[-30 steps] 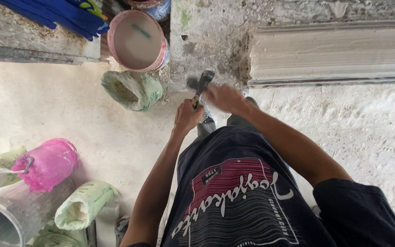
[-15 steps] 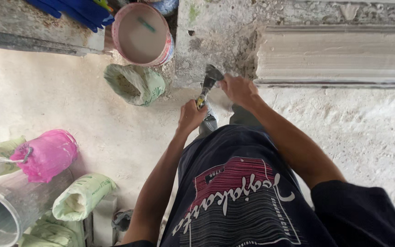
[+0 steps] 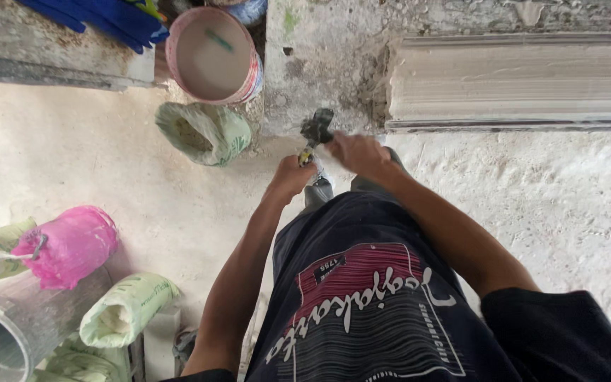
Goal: The person kneels on the floor scrubbing a scraper and a green scrub pad in a bucket of cloudy water, then stands and dries their hands with a blue cloth. They pick up a brush and a small scraping tool and run the scraper along the seams of long plaster mold panels laid on the workshop floor, smoothing the surface by hand.
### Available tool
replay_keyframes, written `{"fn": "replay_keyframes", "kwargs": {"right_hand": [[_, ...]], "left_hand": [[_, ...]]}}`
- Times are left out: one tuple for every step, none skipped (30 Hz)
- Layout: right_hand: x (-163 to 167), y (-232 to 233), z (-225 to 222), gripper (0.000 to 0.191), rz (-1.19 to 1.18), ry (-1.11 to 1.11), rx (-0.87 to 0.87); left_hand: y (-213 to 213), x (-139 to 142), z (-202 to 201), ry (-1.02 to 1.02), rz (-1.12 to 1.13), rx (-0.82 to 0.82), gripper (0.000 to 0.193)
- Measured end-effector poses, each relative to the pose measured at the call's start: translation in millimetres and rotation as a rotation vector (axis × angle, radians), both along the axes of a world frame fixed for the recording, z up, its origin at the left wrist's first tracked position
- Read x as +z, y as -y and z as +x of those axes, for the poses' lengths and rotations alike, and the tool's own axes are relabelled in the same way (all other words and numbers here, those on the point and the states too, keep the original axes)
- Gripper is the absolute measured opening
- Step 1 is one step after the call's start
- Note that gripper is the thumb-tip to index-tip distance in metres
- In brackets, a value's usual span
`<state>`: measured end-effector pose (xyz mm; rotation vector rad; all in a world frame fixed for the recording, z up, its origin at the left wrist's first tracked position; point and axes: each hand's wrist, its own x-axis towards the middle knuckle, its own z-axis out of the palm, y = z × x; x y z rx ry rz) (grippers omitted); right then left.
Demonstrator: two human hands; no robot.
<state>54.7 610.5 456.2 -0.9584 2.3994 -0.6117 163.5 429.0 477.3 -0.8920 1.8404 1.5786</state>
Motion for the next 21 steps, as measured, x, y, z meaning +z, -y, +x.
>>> {"fn": "replay_keyframes", "kwargs": {"right_hand": [[1.4,-0.9,-0.2,0.038,0.130,0.088,-0.056],[3.6,-1.7,-0.6,0.037,0.254,0.177,-0.118],[6.2,-2.2,-0.7,0.036,0.148,0.145,-0.141],[9.8,-2.7,0.0,0.035,0.051,0.117,-0.164],[13.1,-2.4,0.0,0.035,-0.053,0.074,-0.185],[16.6,-1.4,1.1,0.035,-0.123,0.077,-0.138],[19.8,0.2,1.6,0.035,-0.192,0.081,-0.090],[22.4,2.4,3.2,0.036,-0.257,0.094,-0.042],[24.7,4.8,3.9,0.035,-0.169,0.084,-0.066],[25.9,7.9,5.2,0.035,-0.083,0.075,-0.086],[27.0,10.5,5.4,0.034,-0.006,0.060,-0.106],[27.0,13.5,6.0,0.034,-0.057,0.028,-0.142],[26.9,15.4,5.6,0.034,-0.092,0.005,-0.180],[26.4,16.8,4.9,0.033,-0.120,-0.017,-0.220],[25.3,17.3,3.6,0.033,-0.116,-0.025,-0.157],[24.0,17.0,1.2,0.033,-0.127,-0.051,-0.089],[22.4,15.9,-0.8,0.033,-0.142,-0.074,-0.023],[20.7,14.0,-3.7,0.034,-0.028,0.021,-0.101],[19.0,11.2,-5.8,0.035,0.101,0.124,-0.173],[17.0,8.5,-8.2,0.035,0.218,0.213,-0.240],[15.0,5.5,-10.1,0.033,0.111,0.121,-0.252]], "left_hand": [[-0.1,0.5,-0.6,0.010,-0.002,0.012,0.026],[0.8,1.3,-0.9,0.011,0.102,0.089,0.023],[1.3,1.8,-1.7,0.023,0.219,0.164,0.021],[1.8,2.4,-1.8,0.043,0.342,0.241,0.021],[3.2,2.8,-2.6,0.092,0.412,0.261,0.021],[5.2,3.0,-3.6,0.126,0.475,0.283,0.022],[7.4,3.4,-4.6,0.161,0.539,0.305,0.024],[9.1,3.3,-5.3,0.172,0.547,0.308,0.022],[11.0,3.1,-6.1,0.188,0.557,0.313,0.020],[12.4,2.6,-6.2,0.204,0.565,0.323,0.018],[13.8,1.8,-7.1,0.202,0.620,0.362,0.020],[15.4,1.0,-7.4,0.206,0.672,0.396,0.022],[15.8,0.0,-8.3,0.224,0.737,0.430,0.025],[16.9,2.5,-9.3,0.253,0.758,0.445,0.023],[17.4,1.4,-9.9,0.261,0.776,0.457,0.021],[19.7,-1.8,-10.0,0.247,0.786,0.466,0.019],[21.4,-1.6,-11.2,0.233,0.811,0.465,0.021],[23.1,-0.9,-11.4,0.243,0.843,0.472,0.024],[24.2,0.4,-11.3,0.262,0.886,0.487,0.026],[25.1,0.7,-11.0,0.272,0.921,0.514,0.026],[26.4,1.9,-10.5,0.271,0.942,0.534,0.027]]}}
